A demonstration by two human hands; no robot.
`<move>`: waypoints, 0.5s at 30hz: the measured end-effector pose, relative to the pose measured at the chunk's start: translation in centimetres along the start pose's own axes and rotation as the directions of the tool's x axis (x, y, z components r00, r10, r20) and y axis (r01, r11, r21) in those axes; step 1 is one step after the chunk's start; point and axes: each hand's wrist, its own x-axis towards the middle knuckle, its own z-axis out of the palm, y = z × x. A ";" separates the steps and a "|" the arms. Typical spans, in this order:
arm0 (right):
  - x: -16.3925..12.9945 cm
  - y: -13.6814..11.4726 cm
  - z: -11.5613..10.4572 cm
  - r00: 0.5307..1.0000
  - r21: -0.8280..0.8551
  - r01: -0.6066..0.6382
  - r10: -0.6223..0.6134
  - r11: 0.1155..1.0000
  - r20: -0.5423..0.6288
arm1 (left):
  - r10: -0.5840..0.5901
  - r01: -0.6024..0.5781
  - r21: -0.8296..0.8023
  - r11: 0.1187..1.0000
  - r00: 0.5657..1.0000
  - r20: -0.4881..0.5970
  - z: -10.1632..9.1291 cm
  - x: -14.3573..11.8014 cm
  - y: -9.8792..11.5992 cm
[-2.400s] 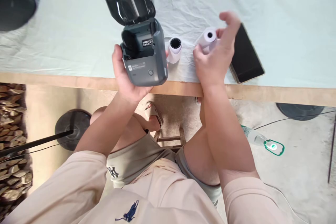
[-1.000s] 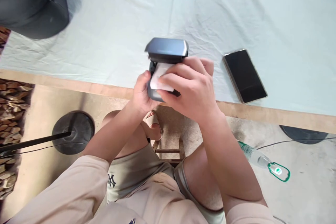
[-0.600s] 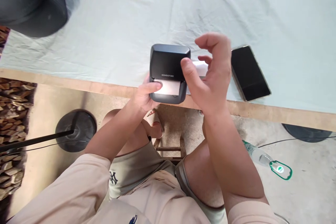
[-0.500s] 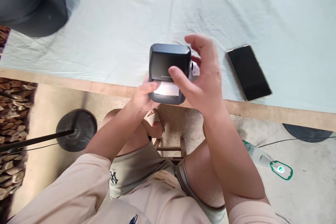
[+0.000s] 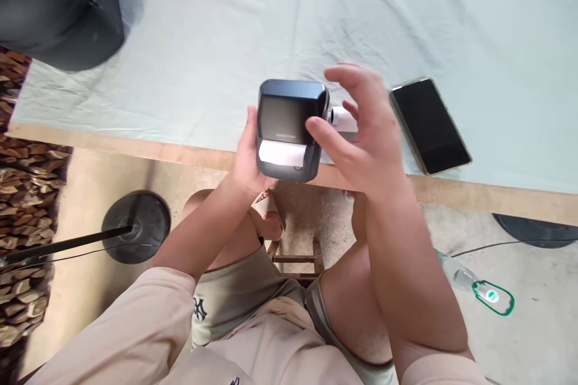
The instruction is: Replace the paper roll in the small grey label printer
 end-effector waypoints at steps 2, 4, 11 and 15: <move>-0.1 0.1 -0.8 0.999 0.118 -0.042 0.041 0.992 0.009 | -0.035 0.035 -0.013 0.999 0.999 -0.010 0.2 0.1 0.1; -0.2 0.0 -1.2 0.997 0.198 -0.049 0.037 0.979 0.063 | -0.041 0.040 -0.021 0.999 0.999 -0.024 0.2 0.2 0.1; -0.8 -0.2 -1.3 0.996 0.193 0.034 -0.049 0.981 0.078 | -0.069 0.069 0.014 0.998 0.998 -0.006 0.0 0.4 -0.2; -1.0 0.2 -1.1 0.996 0.162 0.051 -0.062 0.985 0.058 | -0.045 0.044 -0.009 0.999 0.996 -0.077 0.3 0.2 -0.1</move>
